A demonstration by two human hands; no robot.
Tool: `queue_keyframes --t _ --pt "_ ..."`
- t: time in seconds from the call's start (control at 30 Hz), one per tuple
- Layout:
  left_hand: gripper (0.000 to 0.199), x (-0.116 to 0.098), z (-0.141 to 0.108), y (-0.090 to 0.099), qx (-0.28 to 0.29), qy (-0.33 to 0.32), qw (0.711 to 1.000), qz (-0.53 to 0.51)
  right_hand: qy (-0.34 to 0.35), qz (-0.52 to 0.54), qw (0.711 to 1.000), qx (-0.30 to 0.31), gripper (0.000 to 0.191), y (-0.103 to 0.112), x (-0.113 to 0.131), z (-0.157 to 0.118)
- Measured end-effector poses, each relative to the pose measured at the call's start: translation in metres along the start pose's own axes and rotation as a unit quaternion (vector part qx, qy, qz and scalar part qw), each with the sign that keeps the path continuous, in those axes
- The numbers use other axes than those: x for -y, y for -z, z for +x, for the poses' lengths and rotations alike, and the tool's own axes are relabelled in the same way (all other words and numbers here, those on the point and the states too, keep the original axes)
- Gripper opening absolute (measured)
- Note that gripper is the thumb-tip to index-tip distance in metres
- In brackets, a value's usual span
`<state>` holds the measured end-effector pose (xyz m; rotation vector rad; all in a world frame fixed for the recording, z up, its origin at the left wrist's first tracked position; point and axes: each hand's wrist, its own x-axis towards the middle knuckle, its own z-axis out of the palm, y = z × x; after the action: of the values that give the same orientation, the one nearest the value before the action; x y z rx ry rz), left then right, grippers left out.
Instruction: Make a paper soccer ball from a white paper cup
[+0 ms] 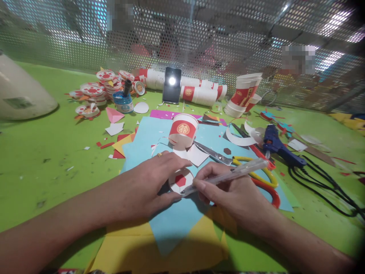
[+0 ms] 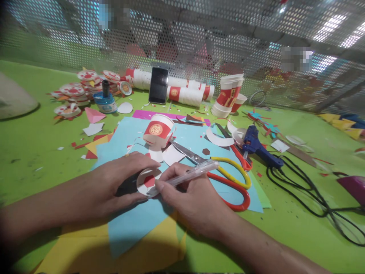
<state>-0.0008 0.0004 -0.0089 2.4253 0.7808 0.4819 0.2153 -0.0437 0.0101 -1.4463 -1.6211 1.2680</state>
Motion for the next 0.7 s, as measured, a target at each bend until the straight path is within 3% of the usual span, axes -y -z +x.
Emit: queue_keyframes --t 0.37,0.7 --pt "0.037 -0.0032 -0.0007 0.0004 -0.007 0.006 1.000 -0.004 -0.027 0.050 0.998 -0.007 0.017 -0.0030 0.0025 0.0017" --pt "0.048 -0.0016 -0.0018 -0.0006 0.001 0.046 0.999 -0.003 -0.020 0.042 0.999 0.000 0.012 -0.0032 0.0012 0.0008"
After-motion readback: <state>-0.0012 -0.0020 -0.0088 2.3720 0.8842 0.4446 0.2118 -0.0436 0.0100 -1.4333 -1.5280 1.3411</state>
